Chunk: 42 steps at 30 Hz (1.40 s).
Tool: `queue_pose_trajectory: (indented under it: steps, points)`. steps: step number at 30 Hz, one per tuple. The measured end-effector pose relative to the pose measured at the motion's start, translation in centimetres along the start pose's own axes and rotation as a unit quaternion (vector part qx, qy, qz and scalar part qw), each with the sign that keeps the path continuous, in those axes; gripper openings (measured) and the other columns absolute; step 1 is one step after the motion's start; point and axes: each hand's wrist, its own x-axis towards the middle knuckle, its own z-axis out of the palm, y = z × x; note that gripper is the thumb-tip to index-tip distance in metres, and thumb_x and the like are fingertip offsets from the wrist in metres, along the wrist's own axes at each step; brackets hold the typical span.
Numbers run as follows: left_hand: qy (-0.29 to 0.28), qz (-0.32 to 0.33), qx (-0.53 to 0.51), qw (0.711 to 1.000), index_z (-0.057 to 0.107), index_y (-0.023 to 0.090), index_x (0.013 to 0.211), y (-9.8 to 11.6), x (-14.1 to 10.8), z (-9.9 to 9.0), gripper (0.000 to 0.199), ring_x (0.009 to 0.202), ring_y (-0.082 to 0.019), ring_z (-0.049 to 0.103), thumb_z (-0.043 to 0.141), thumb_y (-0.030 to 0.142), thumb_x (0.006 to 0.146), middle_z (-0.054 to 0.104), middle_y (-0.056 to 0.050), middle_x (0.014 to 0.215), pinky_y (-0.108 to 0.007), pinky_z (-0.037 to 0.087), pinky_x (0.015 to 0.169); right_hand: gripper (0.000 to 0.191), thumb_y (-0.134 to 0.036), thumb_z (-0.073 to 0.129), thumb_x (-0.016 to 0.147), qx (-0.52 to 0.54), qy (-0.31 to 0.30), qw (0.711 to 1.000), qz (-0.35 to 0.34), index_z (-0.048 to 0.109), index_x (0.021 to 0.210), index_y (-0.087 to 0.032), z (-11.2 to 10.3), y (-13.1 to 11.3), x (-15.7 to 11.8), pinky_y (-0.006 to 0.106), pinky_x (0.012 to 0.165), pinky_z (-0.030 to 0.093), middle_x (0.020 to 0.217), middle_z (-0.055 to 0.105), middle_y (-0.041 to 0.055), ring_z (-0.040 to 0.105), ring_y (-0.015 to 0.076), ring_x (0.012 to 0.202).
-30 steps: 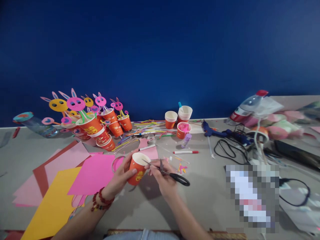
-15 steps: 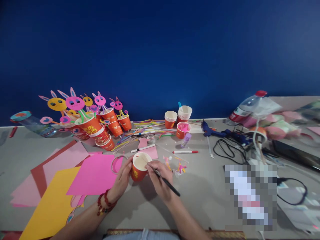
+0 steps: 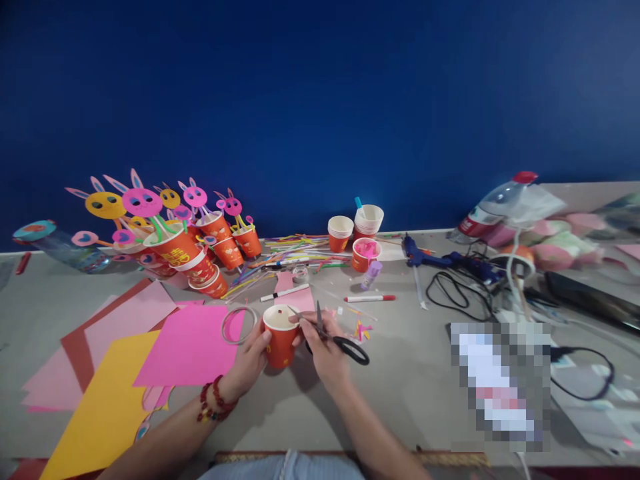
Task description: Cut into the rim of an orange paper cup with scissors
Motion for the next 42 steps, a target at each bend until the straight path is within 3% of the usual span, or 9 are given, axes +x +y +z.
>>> queue_pose_trajectory:
  steps: [6,12,19,28,33,37,42]
  points:
    - [-0.007,0.025,0.046,0.999,0.049,0.020,0.134,0.5,-0.1,0.2,0.067,0.116,-0.031,0.060,0.075,0.047,0.079,0.063,-0.011,0.129,-0.042,0.051,0.097,0.014,-0.035,0.063,0.093,-0.009,-0.006,1.000,0.005,0.071,0.090,-0.025,0.1,0.1,-0.1,0.025,0.059,0.054,0.084,0.074,0.0010,0.064,0.0121,0.058]
    - [0.017,0.019,0.070,0.997,0.053,0.019,0.125,1.4,0.1,0.6,0.054,0.094,-0.025,0.066,0.071,0.047,0.083,0.068,-0.009,0.110,-0.036,0.056,0.079,0.012,-0.032,0.063,0.093,-0.017,-0.022,1.000,0.003,0.072,0.092,-0.025,0.3,0.2,-0.2,0.024,0.061,0.056,0.083,0.073,0.0005,0.067,0.0135,0.063]
    - [0.012,0.063,0.110,0.992,0.054,0.019,0.126,1.4,-0.1,0.7,0.050,0.112,-0.028,0.060,0.070,0.042,0.085,0.065,-0.010,0.121,-0.039,0.050,0.096,0.010,-0.030,0.062,0.093,-0.016,-0.039,0.999,-0.019,0.070,0.090,-0.026,0.0,0.5,-0.1,0.024,0.060,0.055,0.087,0.073,0.0001,0.066,0.0125,0.061]
    - [0.009,0.084,0.101,0.991,0.038,0.024,0.141,1.8,-0.2,1.0,0.066,0.117,-0.027,0.058,0.069,0.041,0.085,0.058,-0.010,0.130,-0.041,0.047,0.101,0.009,-0.030,0.062,0.093,-0.033,-0.036,0.998,-0.033,0.070,0.090,-0.027,0.0,0.4,-0.1,0.024,0.059,0.055,0.086,0.073,-0.0005,0.066,0.0123,0.059]
    - [0.021,0.105,0.113,0.988,0.037,0.027,0.141,1.7,-0.1,0.8,0.061,0.120,-0.027,0.055,0.066,0.039,0.088,0.053,-0.009,0.134,-0.041,0.044,0.103,0.011,-0.028,0.061,0.094,-0.035,-0.037,0.998,-0.040,0.071,0.098,-0.027,0.0,0.1,-0.1,0.026,0.062,0.057,0.095,0.075,0.0014,0.068,0.0134,0.062]
    - [0.053,0.124,0.136,0.982,0.043,0.028,0.134,1.5,0.1,0.3,0.052,0.124,-0.026,0.050,0.067,0.037,0.088,0.050,-0.007,0.135,-0.040,0.040,0.107,0.013,-0.024,0.059,0.094,-0.060,-0.028,0.995,-0.075,0.071,0.093,-0.026,-0.2,-0.5,-0.5,0.030,0.071,0.059,0.108,0.074,0.0044,0.071,0.0171,0.079]
    - [0.064,0.116,0.111,0.985,0.044,0.027,0.126,1.6,0.2,0.2,0.045,0.109,-0.022,0.057,0.066,0.038,0.088,0.055,-0.005,0.122,-0.036,0.046,0.096,0.015,-0.018,0.056,0.094,-0.106,-0.094,0.980,-0.143,0.067,0.087,-0.024,-0.4,-0.9,-1.5,0.034,0.084,0.057,0.108,0.074,0.0057,0.070,0.0219,0.100]
